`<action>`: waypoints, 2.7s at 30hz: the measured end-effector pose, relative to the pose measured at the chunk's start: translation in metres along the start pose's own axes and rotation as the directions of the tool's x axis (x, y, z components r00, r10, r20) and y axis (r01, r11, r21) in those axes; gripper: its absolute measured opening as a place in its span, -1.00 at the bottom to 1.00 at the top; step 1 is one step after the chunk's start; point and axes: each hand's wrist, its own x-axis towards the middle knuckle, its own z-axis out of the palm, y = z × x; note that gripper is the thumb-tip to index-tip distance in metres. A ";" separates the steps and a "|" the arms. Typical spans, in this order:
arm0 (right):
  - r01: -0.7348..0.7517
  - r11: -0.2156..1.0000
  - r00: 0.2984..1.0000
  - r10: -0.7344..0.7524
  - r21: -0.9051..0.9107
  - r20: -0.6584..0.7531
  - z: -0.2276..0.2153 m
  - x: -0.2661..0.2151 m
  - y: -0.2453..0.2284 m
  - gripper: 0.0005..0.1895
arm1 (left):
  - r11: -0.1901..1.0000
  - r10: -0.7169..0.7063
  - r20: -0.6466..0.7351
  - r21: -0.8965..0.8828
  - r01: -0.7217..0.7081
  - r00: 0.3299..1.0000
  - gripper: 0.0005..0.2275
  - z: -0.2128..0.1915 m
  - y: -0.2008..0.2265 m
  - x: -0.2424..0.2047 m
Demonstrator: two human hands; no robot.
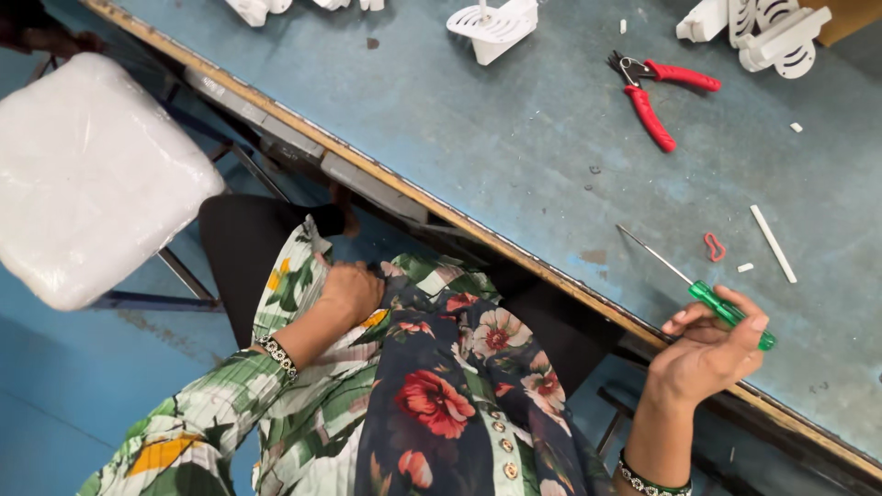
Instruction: The person assembles small white electrical components on a workbench. They use pliers to cut and strip wires, then use a screwdriver to secure connections within the components. The person handles multiple units sequentially, placing finished items aside.
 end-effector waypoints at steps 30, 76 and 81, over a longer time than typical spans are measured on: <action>0.053 0.972 0.976 -0.100 -0.231 -0.195 -0.026 0.006 0.017 -0.35 | 0.962 0.060 -0.293 -0.237 -0.133 0.954 -0.51 0.045 -0.038 0.209; 0.479 0.708 0.870 -0.303 -0.519 0.390 0.084 0.003 -0.030 -0.59 | 0.770 0.085 -0.051 -0.630 -0.098 0.995 -0.76 0.028 0.041 0.015; 0.294 0.741 0.954 -0.189 -0.604 0.232 0.106 0.005 -0.040 -0.69 | 0.524 0.033 -0.321 -0.801 -0.290 0.946 -0.83 -0.001 0.018 0.018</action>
